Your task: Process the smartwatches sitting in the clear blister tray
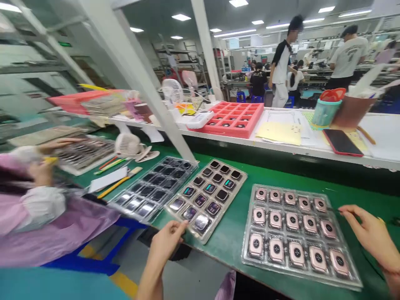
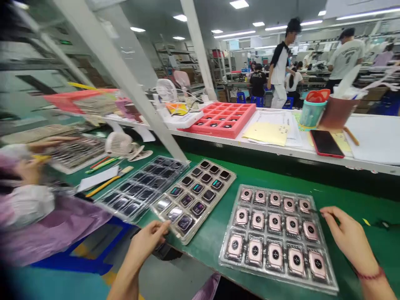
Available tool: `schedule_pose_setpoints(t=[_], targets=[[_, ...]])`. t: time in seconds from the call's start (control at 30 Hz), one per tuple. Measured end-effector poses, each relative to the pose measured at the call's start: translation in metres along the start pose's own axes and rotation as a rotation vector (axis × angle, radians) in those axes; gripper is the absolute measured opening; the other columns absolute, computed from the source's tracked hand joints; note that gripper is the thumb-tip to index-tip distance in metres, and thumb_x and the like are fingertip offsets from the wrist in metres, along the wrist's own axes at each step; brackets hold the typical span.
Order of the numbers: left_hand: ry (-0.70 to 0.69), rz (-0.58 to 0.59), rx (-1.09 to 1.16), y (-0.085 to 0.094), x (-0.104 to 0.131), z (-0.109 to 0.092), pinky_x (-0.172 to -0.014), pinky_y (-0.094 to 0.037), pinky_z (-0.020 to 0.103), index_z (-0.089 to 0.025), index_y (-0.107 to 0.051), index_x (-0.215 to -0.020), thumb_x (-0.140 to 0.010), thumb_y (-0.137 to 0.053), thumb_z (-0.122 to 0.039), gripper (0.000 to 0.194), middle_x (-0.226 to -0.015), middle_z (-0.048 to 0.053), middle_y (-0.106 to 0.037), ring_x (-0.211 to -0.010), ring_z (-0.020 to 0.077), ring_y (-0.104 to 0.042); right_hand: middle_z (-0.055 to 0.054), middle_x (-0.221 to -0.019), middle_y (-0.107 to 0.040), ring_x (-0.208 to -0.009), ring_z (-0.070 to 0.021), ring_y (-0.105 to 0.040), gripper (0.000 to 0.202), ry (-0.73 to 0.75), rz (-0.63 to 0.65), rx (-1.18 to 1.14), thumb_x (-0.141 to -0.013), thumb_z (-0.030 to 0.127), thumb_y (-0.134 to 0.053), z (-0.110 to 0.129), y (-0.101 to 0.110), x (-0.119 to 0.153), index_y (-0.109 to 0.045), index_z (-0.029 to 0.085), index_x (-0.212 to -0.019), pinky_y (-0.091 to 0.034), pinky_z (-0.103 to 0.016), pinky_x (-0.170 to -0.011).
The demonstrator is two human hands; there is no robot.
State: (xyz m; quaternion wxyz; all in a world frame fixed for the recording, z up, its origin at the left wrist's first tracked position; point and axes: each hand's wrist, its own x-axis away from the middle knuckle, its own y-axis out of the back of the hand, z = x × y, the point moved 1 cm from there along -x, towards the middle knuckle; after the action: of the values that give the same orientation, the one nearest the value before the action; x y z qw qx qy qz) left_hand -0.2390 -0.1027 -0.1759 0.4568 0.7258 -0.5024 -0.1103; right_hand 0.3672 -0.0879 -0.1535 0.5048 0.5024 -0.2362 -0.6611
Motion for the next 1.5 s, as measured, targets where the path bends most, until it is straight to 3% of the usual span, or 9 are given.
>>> schedule_pose_setpoints(t=[0.2,0.3,0.4,0.47,0.63,0.8,0.97,1.33,1.5], targets=[[0.041,0.14,-0.113,-0.004,0.006,-0.018,-0.076,-0.039,0.032,-0.021,-0.05,-0.078,-0.058,-0.035,-0.084,0.068,-0.08,0.001,-0.064,-0.078,0.0231,-0.061,-0.002,-0.092,-0.061,-0.086,-0.0185,-0.057,0.028,0.102,0.057,0.048,-0.093,0.03,-0.038,0.0,-0.011,-0.041,-0.065,0.021,-0.087,-0.035,-0.037,-0.081],[0.04,-0.037,-0.152,0.004,0.013,-0.037,-0.071,-0.04,0.033,-0.022,-0.053,-0.077,-0.061,-0.035,-0.078,0.061,-0.071,0.002,-0.061,-0.077,0.0243,-0.06,0.0,-0.091,-0.06,-0.086,-0.0171,-0.056,0.025,0.074,0.129,0.015,-0.091,0.028,-0.039,-0.004,-0.015,-0.037,-0.063,0.021,-0.088,-0.033,-0.036,-0.081],[-0.236,-0.201,0.024,0.001,0.022,-0.081,-0.072,-0.043,0.032,-0.021,-0.061,-0.085,-0.065,-0.043,-0.068,0.054,-0.081,0.003,-0.065,-0.082,0.0233,-0.062,-0.001,-0.089,-0.059,-0.083,-0.0172,-0.054,0.021,0.051,0.173,-0.053,-0.089,0.03,-0.045,-0.003,-0.012,-0.032,-0.063,0.02,-0.087,-0.032,-0.035,-0.08],[-0.601,-0.124,0.084,-0.012,0.03,-0.126,-0.074,-0.045,0.03,-0.019,-0.063,-0.088,-0.074,-0.048,-0.062,0.047,-0.088,0.004,-0.066,-0.081,0.0203,-0.061,-0.002,-0.086,-0.058,-0.079,-0.0175,-0.053,0.022,0.025,0.184,-0.104,-0.088,0.033,-0.047,0.0,-0.01,-0.033,-0.062,0.019,-0.083,-0.032,-0.035,-0.079],[-1.252,0.301,-0.03,-0.085,0.061,-0.263,-0.09,-0.044,0.031,-0.018,-0.062,-0.109,-0.089,-0.047,-0.034,0.03,-0.111,0.005,-0.062,-0.103,0.019,-0.057,-0.004,-0.085,-0.06,-0.078,-0.0163,-0.055,0.035,-0.115,0.128,-0.268,-0.089,0.046,-0.045,-0.001,-0.015,-0.041,-0.063,0.016,-0.082,-0.04,-0.028,-0.07],[-1.382,0.593,-0.149,-0.191,0.077,-0.353,-0.098,-0.042,0.035,-0.018,-0.051,-0.133,-0.076,-0.059,-0.014,0.058,-0.123,0.005,-0.058,-0.117,0.0227,-0.05,-0.005,-0.082,-0.06,-0.075,-0.0167,-0.055,0.034,-0.195,0.095,-0.276,-0.088,0.044,-0.047,-0.009,-0.025,-0.039,-0.062,0.015,-0.079,-0.04,-0.028,-0.068],[-1.383,0.559,-0.072,-0.242,0.075,-0.363,-0.087,-0.043,0.032,-0.017,-0.062,-0.115,-0.078,-0.059,-0.015,0.038,-0.099,0.002,-0.065,-0.1,0.0206,-0.053,-0.004,-0.085,-0.061,-0.077,-0.0156,-0.055,0.031,-0.176,0.106,-0.275,-0.089,0.04,-0.046,-0.007,-0.021,-0.033,-0.064,0.015,-0.083,-0.041,-0.026,-0.068],[-1.553,0.493,-0.024,-0.25,0.091,-0.351,-0.089,-0.034,0.033,-0.022,-0.064,-0.102,-0.081,-0.064,-0.019,0.021,-0.082,-0.003,-0.062,-0.088,0.0164,-0.049,-0.004,-0.08,-0.055,-0.074,-0.0168,-0.05,0.017,-0.151,-0.009,-0.105,-0.087,0.025,-0.048,-0.006,-0.029,-0.035,-0.059,0.014,-0.08,-0.034,-0.03,-0.069],[-1.587,0.423,-0.109,-0.249,0.09,-0.35,-0.09,-0.034,0.037,-0.019,-0.066,-0.104,-0.085,-0.06,-0.021,0.02,-0.091,0.003,-0.063,-0.095,0.0209,-0.048,-0.005,-0.088,-0.055,-0.075,-0.0162,-0.048,0.015,-0.13,-0.03,-0.065,-0.09,0.024,-0.05,0.002,0.0,-0.025,-0.059,0.015,-0.082,-0.034,-0.03,-0.07]])
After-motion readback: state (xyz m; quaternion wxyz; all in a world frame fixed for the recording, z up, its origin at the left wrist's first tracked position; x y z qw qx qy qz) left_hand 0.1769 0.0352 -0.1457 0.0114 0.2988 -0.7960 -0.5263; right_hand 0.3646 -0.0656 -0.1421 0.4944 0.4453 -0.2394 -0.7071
